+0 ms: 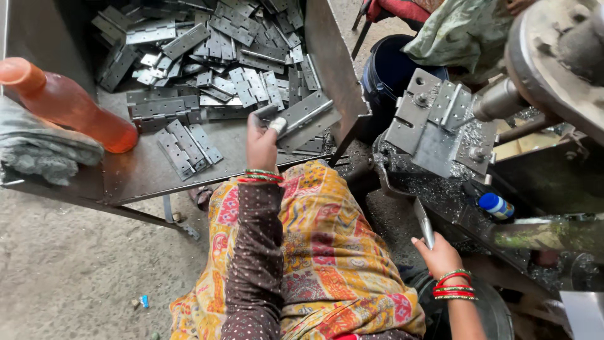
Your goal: The person sits on the floor and repeatedly places small metal hinge pieces into a manual punching machine. They press down on the lever to punch holes, then remove the finished pieces and place them into a metal bin. The process is repeated continuously throughout the clip.
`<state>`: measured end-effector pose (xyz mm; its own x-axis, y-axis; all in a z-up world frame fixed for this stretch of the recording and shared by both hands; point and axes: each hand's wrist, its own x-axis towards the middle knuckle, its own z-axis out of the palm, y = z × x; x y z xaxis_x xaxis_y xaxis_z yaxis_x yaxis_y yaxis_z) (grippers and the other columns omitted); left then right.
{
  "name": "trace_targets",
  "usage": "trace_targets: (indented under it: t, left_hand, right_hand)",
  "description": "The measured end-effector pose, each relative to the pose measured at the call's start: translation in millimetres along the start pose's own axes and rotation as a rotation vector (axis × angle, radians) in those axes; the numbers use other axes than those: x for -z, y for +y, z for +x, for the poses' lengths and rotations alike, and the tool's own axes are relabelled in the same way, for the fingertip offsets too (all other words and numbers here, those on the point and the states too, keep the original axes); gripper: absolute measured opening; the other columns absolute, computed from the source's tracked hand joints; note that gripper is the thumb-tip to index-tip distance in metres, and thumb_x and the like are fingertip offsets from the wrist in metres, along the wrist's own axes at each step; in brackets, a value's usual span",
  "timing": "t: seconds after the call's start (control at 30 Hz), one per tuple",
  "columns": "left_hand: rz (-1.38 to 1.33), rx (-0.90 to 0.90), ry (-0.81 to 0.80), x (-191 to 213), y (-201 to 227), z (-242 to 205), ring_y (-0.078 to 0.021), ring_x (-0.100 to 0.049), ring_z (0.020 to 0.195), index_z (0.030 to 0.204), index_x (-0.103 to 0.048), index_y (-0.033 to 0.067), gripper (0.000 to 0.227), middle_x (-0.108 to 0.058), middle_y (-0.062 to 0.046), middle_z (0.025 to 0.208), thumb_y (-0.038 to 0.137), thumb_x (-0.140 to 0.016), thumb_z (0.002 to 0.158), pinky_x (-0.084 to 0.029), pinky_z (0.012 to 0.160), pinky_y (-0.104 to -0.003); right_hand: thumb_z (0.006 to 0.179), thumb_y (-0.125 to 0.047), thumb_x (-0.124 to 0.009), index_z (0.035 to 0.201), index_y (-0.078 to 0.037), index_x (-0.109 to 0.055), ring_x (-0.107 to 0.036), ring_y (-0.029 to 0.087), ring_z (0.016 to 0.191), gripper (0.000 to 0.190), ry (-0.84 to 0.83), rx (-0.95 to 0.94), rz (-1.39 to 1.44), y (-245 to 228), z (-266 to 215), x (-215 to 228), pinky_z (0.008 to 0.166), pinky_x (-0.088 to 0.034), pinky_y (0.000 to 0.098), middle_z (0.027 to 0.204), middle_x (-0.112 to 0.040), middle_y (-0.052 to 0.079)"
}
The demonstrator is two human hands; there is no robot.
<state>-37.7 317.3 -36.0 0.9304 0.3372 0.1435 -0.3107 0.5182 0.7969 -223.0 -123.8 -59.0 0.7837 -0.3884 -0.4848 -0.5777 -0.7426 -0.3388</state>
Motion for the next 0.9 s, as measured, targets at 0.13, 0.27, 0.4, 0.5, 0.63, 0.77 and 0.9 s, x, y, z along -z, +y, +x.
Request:
trace_targets:
  t: [0.13,0.27,0.4,0.5,0.63,0.77,0.9]
  left_hand:
    - [-0.04,0.138,-0.066,-62.1,-12.6,-44.4,-0.0131,-0.063,0.108,0.126,-0.061,0.0013,0.032,-0.066,-0.008,0.121,-0.005,-0.061,0.095,-0.053,0.095,-0.027]
    - [-0.036,0.238,-0.218,-122.6,-52.0,-88.1,-0.0131,-0.062,0.109,0.128,-0.061,-0.0014,0.031,-0.066,-0.008,0.121,-0.003,-0.062,0.096,-0.052,0.096,-0.026]
    - [0.1,0.389,-0.25,-184.1,-85.5,-122.6,-0.0168,-0.062,0.098,0.132,-0.061,-0.0024,0.032,-0.067,-0.011,0.114,0.006,-0.065,0.101,-0.052,0.083,-0.03]
    - [0.118,0.445,-0.472,-214.3,-82.1,-135.9,-0.0159,-0.061,0.106,0.147,-0.041,0.0119,0.063,-0.065,-0.008,0.123,0.015,-0.071,0.092,-0.052,0.087,-0.03]
    - [1.046,0.264,-0.511,-221.0,-47.4,-152.6,-0.036,-0.066,0.105,0.158,-0.035,0.0144,0.075,-0.062,-0.021,0.126,0.037,-0.07,0.095,-0.051,0.091,-0.042]
    - [1.408,-0.443,-0.533,-223.3,-38.8,-158.8,-0.0376,-0.059,0.121,0.144,-0.05,0.0051,0.066,-0.056,-0.019,0.138,0.036,-0.065,0.088,-0.039,0.106,-0.053]
    - [1.655,-0.529,-0.771,-237.4,-69.6,-141.4,-0.0265,-0.056,0.126,0.117,-0.066,0.0092,0.035,-0.06,-0.009,0.134,0.025,-0.061,0.086,-0.027,0.117,-0.058]
  right_hand:
    - [0.086,-0.052,-0.072,0.102,-0.01,-0.068,-0.071,0.035,0.069,0.046,0.052,0.138,-0.064,13.4,9.4,-7.9,0.067,-0.055,0.0455,0.075,-0.072,0.017]
    - [0.083,-0.057,-0.071,0.101,-0.011,-0.069,-0.074,0.039,0.085,0.049,0.081,0.131,-0.018,24.6,14.4,-17.9,0.076,-0.056,0.0479,0.085,-0.075,0.018]
    - [0.082,-0.057,-0.071,0.099,-0.01,-0.069,-0.074,0.039,0.085,0.05,0.087,0.145,0.026,24.0,13.1,-18.9,0.077,-0.057,0.0475,0.084,-0.075,0.018]
    - [0.083,-0.058,-0.071,0.099,-0.009,-0.069,-0.073,0.04,0.088,0.051,0.06,0.113,-0.044,17.7,10.3,-13.7,0.079,-0.056,0.0483,0.087,-0.074,0.019]
    - [0.085,-0.058,-0.07,0.098,-0.009,-0.069,-0.072,0.041,0.089,0.051,0.022,0.113,-0.043,10.5,4.7,-8.4,0.081,-0.055,0.0489,0.087,-0.075,0.02]
    - [0.085,-0.057,-0.068,0.101,-0.01,-0.069,-0.073,0.04,0.088,0.05,-0.009,0.068,-0.069,9.0,4.2,-6.7,0.081,-0.056,0.0495,0.088,-0.075,0.02]
    - [0.084,-0.055,-0.07,0.102,-0.007,-0.068,-0.072,0.042,0.09,0.051,0.027,0.123,-0.008,9.4,1.4,-9.3,0.081,-0.056,0.0504,0.09,-0.075,0.021]
